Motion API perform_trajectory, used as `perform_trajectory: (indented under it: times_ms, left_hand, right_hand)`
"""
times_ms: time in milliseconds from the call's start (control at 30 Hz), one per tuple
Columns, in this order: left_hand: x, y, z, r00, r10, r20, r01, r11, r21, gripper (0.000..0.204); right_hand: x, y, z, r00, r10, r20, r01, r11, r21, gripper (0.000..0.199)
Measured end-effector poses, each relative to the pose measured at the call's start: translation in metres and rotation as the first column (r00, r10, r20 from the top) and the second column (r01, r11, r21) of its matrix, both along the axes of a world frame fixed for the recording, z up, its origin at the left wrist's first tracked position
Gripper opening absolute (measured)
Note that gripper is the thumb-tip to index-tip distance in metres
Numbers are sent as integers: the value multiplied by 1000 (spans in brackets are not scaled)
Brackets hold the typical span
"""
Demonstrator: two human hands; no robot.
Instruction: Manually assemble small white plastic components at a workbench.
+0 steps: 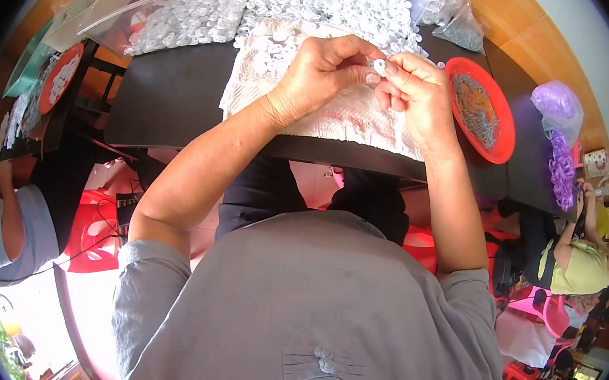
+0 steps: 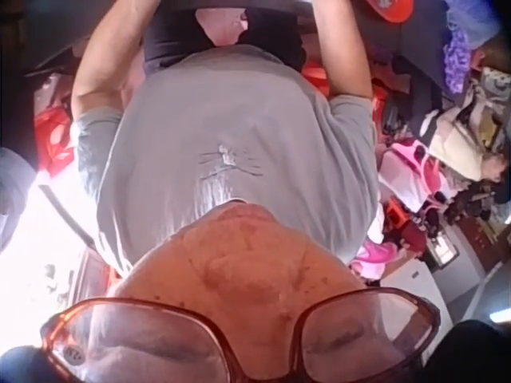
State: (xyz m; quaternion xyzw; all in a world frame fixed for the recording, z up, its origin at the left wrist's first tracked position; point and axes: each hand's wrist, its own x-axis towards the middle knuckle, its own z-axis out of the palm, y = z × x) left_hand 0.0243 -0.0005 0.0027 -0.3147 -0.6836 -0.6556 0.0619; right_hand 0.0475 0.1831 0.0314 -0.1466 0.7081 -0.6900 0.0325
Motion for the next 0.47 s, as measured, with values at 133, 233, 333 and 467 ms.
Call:
perform_trajectory:
  times_ms: [133, 233, 333, 467]
  left_hand:
    - [0, 1, -5, 964, 108, -244, -107, 994, 19, 22]
    - [4, -3, -4, 942, 172, -287, -194, 980, -48, 23]
    - [2, -4, 0, 941, 177, -289, -195, 980, -36, 24]
    - [-1, 1, 3, 938, 191, -288, -215, 975, -54, 23]
  right_hand:
    - [2, -8, 3, 1000, -5, 11, 6, 998, -68, 20]
    - [2, -15, 1, 996, -6, 88, 19, 989, -144, 18]
    - [-4, -19, -6, 998, -5, 68, 18, 979, -204, 18]
    - [-9, -17, -9, 995, -25, 92, 45, 976, -215, 18]
